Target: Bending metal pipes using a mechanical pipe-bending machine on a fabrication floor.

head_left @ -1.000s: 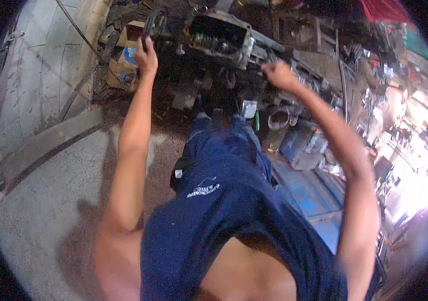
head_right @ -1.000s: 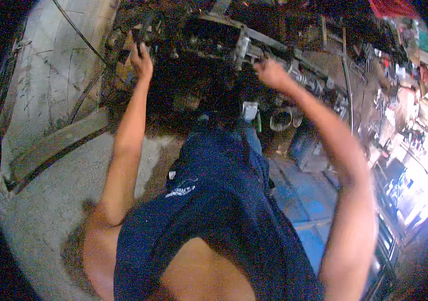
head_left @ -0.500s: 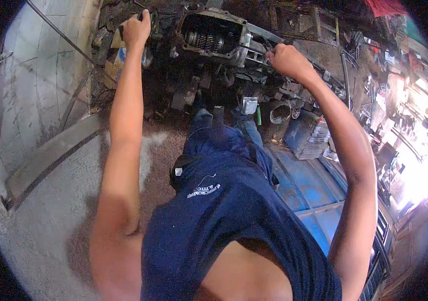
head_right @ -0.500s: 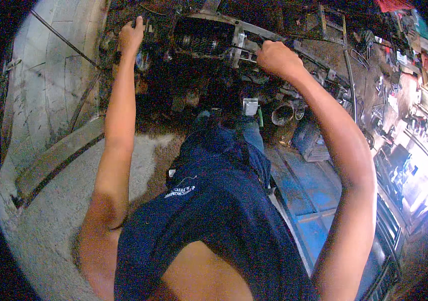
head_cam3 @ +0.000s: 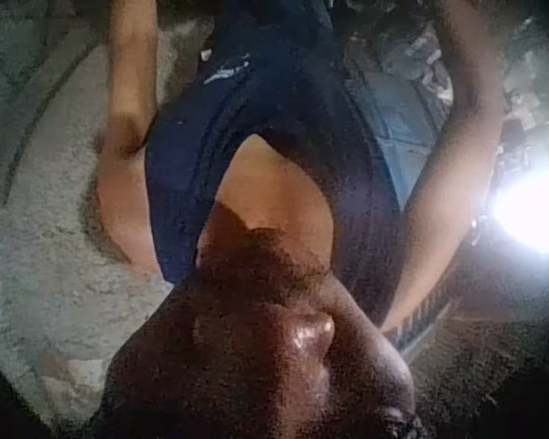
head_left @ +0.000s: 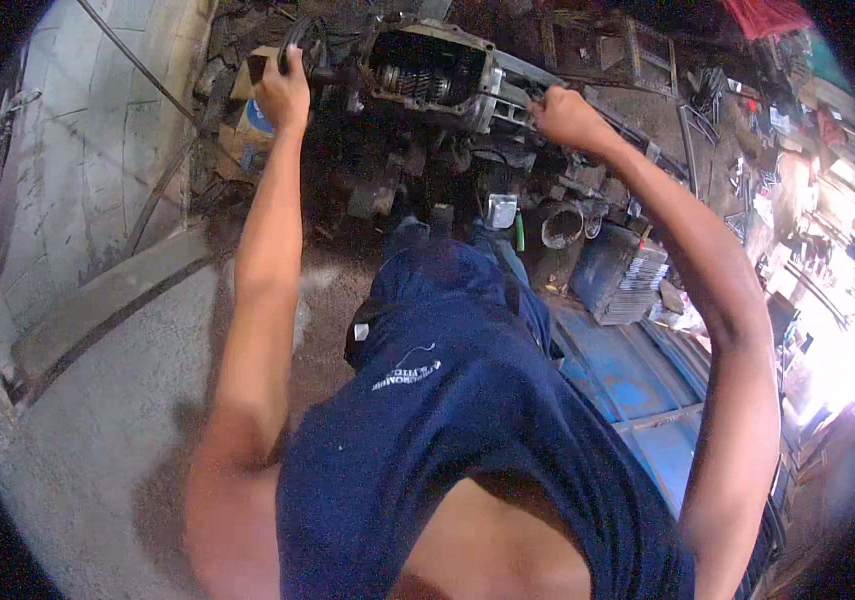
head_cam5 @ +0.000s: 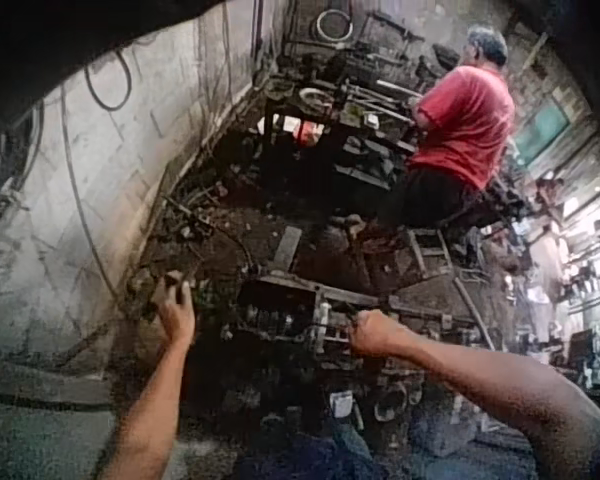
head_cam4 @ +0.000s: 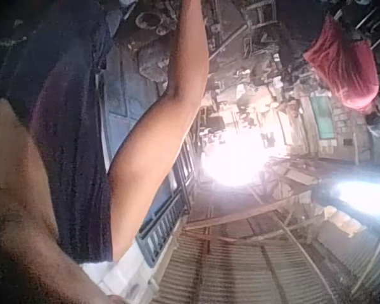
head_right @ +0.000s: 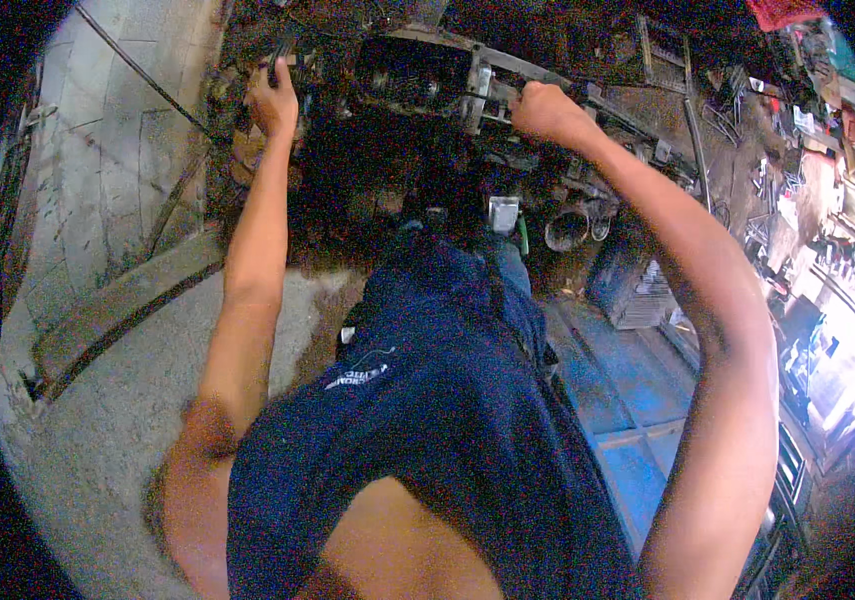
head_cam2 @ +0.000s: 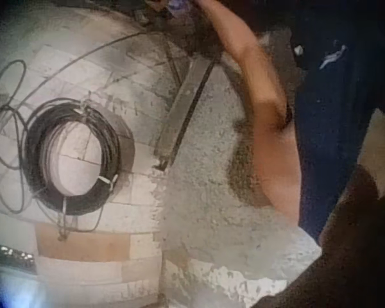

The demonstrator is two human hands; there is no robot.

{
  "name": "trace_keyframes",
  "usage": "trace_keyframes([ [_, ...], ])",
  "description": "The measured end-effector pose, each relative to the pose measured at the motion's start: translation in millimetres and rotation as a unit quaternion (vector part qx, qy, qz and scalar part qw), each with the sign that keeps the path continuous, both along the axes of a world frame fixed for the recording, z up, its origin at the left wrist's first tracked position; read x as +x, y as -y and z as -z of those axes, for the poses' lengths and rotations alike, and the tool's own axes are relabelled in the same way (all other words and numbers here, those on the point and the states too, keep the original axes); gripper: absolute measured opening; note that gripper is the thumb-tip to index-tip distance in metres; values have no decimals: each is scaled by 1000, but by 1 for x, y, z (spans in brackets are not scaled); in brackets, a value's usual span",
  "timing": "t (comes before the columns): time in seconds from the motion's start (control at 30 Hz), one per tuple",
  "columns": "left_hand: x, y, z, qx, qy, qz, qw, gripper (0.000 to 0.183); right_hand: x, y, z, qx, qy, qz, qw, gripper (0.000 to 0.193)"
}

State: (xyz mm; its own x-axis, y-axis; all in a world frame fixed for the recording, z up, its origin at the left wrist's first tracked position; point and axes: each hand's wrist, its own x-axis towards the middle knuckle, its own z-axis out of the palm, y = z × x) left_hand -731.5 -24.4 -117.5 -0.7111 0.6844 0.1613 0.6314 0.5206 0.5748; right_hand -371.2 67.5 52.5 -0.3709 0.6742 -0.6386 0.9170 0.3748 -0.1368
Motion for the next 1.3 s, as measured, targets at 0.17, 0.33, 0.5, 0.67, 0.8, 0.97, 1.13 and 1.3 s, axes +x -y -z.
trace_keyframes([
  [0.17, 9, 50, 30, 152, 148, 38, 977, 55, 1, 0, 10, 17, 16, 67, 997, 46],
  [0.33, -12, 44, 43, 159, 45, 70, 984, 48, -14, 8, -7, 22, 95, 66, 993, 40],
  [0.5, -18, -10, -10, 1, 121, 85, 989, 52, -22, 19, -27, 17, 114, 48, 992, 38],
  [0.67, -25, -24, -10, -70, 122, 74, 987, 57, -39, 25, -38, 31, 88, 29, 995, 34],
  [0.8, -28, -28, 3, -89, 57, 64, 992, 62, -29, 14, -32, 30, 50, -40, 997, 33],
  [0.97, -22, -18, 2, -108, 47, 33, 992, 67, -21, 3, -19, 23, 64, -56, 996, 35],
  [1.13, -14, 46, 35, 54, 139, -4, 989, 69, -15, -10, -6, -3, 46, -27, 999, 45],
  [1.3, -4, 69, 50, 88, 139, -12, 986, 65, -16, -5, -5, 13, 66, -9, 998, 46],
])
